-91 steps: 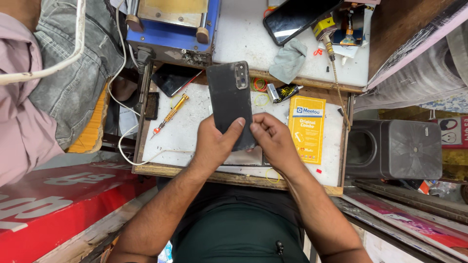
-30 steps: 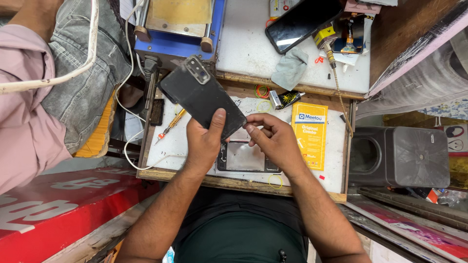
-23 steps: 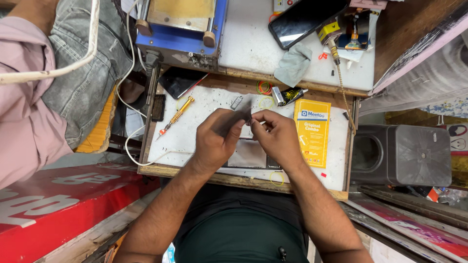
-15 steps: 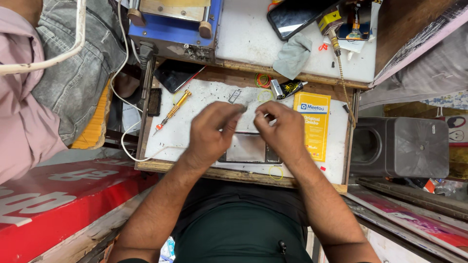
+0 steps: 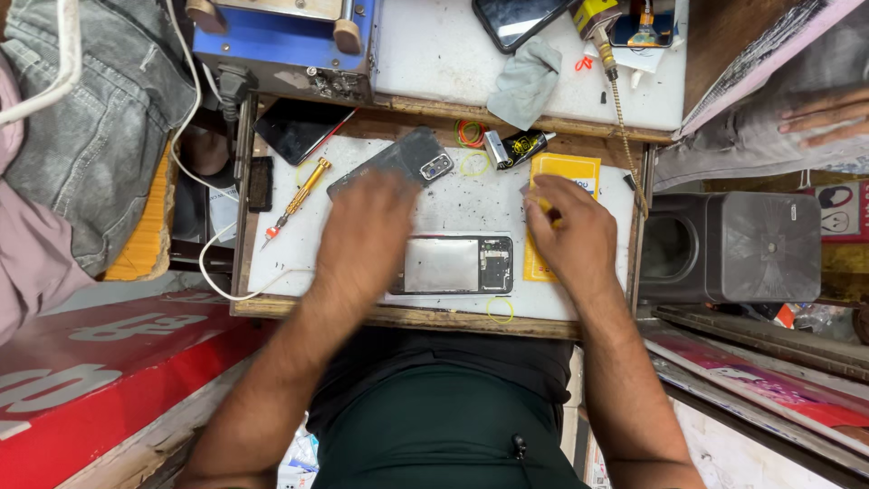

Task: The person uses a precision screwdriver to remove screws from a disassembled smartphone, then handles the back cover and a replacement battery package. They place the back cover onto the phone chassis and continue adjusting components on the workbench.

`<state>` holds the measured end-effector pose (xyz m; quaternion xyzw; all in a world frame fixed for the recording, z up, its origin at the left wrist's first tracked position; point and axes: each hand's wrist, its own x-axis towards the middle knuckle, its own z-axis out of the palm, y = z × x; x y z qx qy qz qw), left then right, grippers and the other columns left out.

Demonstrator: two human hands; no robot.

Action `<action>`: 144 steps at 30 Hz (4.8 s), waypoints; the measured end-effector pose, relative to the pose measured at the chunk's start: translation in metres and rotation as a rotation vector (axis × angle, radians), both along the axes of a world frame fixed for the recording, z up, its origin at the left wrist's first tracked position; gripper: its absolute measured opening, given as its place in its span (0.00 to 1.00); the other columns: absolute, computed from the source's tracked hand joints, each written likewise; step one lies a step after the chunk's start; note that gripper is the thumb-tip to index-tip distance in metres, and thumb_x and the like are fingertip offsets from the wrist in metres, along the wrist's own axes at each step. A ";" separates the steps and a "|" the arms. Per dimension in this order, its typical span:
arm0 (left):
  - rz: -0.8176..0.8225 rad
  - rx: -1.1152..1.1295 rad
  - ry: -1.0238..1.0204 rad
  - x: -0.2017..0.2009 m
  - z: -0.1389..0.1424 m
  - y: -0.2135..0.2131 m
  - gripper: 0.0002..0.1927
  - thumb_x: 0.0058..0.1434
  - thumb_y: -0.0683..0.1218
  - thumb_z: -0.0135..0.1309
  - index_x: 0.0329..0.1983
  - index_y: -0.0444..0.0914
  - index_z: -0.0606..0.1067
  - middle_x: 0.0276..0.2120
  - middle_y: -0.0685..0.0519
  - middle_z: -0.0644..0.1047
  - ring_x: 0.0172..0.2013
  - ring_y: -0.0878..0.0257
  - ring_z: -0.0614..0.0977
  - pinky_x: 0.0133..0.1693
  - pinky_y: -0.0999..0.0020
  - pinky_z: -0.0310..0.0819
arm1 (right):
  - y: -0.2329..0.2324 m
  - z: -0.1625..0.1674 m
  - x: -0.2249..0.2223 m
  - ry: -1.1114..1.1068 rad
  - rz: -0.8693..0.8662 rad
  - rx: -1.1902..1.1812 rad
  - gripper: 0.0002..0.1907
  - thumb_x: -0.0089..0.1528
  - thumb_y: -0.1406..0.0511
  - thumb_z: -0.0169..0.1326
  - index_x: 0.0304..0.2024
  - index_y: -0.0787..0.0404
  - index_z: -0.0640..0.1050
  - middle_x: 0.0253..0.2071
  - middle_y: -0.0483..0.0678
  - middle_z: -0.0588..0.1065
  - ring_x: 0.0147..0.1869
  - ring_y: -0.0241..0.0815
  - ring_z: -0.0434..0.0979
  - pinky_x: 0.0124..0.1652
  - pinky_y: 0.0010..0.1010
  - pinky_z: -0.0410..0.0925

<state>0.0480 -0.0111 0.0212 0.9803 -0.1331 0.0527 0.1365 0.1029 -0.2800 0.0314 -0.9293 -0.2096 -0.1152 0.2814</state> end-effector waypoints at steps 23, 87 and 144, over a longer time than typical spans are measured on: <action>-0.127 -0.174 -0.022 -0.031 -0.001 -0.014 0.08 0.63 0.46 0.57 0.44 0.40 0.78 0.29 0.50 0.81 0.31 0.52 0.84 0.42 0.55 0.77 | 0.020 0.017 -0.021 0.051 0.418 0.011 0.19 0.53 0.65 0.68 0.47 0.56 0.81 0.52 0.46 0.79 0.72 0.55 0.66 0.68 0.52 0.58; -0.368 -2.046 0.947 -0.065 -0.020 0.020 0.27 0.68 0.46 0.58 0.67 0.28 0.69 0.55 0.44 0.79 0.54 0.60 0.81 0.59 0.64 0.75 | 0.048 -0.028 -0.030 0.483 0.796 0.506 0.11 0.78 0.63 0.52 0.50 0.67 0.75 0.41 0.50 0.79 0.44 0.40 0.77 0.45 0.32 0.73; 0.009 -2.002 0.529 -0.050 -0.017 0.000 0.27 0.68 0.47 0.61 0.65 0.29 0.68 0.51 0.49 0.79 0.51 0.65 0.80 0.56 0.68 0.75 | 0.068 -0.013 -0.062 0.843 0.229 1.101 0.07 0.65 0.71 0.60 0.41 0.70 0.76 0.35 0.54 0.80 0.35 0.40 0.82 0.37 0.31 0.78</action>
